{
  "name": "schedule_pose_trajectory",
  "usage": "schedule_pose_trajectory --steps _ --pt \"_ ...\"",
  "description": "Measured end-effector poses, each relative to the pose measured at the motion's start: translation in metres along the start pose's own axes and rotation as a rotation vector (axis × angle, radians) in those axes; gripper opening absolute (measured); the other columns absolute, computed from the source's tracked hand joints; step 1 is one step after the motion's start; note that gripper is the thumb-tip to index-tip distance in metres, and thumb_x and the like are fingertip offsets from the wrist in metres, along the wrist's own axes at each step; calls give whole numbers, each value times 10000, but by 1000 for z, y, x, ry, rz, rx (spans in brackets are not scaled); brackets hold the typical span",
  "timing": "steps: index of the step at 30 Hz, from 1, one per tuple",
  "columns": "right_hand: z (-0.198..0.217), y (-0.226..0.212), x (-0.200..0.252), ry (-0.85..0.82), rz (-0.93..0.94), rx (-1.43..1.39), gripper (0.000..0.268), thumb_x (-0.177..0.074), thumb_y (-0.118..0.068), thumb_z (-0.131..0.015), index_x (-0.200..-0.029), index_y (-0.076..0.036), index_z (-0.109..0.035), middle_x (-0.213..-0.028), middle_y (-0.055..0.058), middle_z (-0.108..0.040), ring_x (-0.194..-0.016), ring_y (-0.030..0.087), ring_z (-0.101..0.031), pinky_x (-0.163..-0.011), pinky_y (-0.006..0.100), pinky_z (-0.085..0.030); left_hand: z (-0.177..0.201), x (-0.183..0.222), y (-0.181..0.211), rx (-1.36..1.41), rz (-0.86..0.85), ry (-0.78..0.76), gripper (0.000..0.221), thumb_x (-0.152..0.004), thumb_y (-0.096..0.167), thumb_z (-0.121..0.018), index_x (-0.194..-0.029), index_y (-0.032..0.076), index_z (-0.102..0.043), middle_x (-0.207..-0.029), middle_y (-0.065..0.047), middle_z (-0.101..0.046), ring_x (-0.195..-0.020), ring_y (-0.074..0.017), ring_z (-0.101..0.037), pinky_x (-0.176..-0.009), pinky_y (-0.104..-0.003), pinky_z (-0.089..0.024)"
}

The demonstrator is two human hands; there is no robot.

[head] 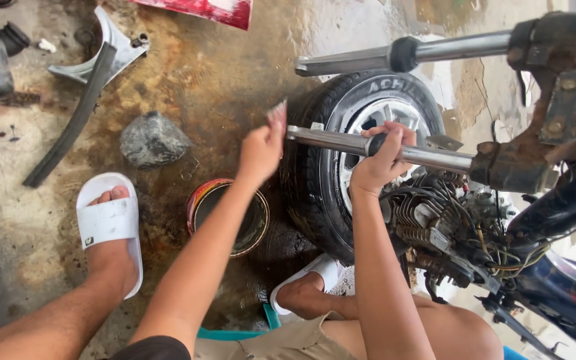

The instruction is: The person cleans the front wheel and tire of a motorcycle using a brush and a liquid from a can. They then clean the front fork tubes with a cloth, repeatedly dipping the cloth into the can to wipe the metal surfaces.

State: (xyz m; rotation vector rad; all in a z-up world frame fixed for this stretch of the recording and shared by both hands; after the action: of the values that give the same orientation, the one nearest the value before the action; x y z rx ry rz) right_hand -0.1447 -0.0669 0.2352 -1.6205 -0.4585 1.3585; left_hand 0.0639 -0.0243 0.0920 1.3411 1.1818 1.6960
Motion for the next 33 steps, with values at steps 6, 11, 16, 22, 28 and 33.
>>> schedule_pose_trajectory --steps 6,11,16,22,28,33 --pt "-45 -29 -4 100 -332 28 194 -931 -270 -595 -765 -168 -588 -665 -23 -617 -605 110 -596 -1148 447 -369 55 -69 -25 24 1 247 522 -1063 443 -494 -649 141 -395 -535 -7 -392 -488 -141 -413 -499 -349 -266" --pt "-63 -8 -42 -197 -312 15 153 -980 -158 -651 -840 -93 -651 -774 34 -626 -802 120 -643 -814 295 -531 8 -108 -56 396 -36 218 417 -982 399 -604 -774 50 -700 -588 -50 -617 -653 -195 -637 -638 -328 -510" --pt "-69 -3 -49 -60 -237 -148 190 -935 -150 -656 -762 -71 -637 -696 78 -598 -704 172 -684 -805 334 -619 -16 -143 -54 397 5 100 445 -996 530 -578 -790 164 -726 -677 -23 -710 -740 -165 -719 -700 -305 -563" --pt "-60 15 -49 -14 -34 -59 274 -961 -242 -623 -789 -30 -640 -599 135 -612 -535 218 -698 -566 343 -633 -8 -130 -12 184 -34 9 301 -894 512 -721 -811 223 -733 -610 78 -656 -630 -103 -670 -564 -254 -521" --pt "-67 1 -48 -3 -3 -78 260 -974 -213 -616 -787 -33 -638 -609 121 -631 -544 188 -695 -556 334 -634 -4 -132 -11 -71 -91 31 336 -967 394 -634 -743 144 -636 -579 16 -569 -615 -193 -630 -565 -307 -504" --pt "-66 8 -47 19 0 -98 268 -971 -218 -629 -785 -26 -645 -602 105 -623 -545 171 -693 -556 319 -627 -2 -117 -17 -251 -141 127 296 -962 293 -643 -800 45 -628 -727 -149 -594 -809 -399 -694 -675 -469 -565"
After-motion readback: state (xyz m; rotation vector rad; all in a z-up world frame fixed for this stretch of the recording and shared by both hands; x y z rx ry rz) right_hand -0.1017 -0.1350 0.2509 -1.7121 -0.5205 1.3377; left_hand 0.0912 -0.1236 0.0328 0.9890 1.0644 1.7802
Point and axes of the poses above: each hand's wrist, its own x-axis away from the middle knuckle, its own z-axis out of the back of the hand, y = z × x, the point moved 7 cm from there along -x, towards the middle knuckle
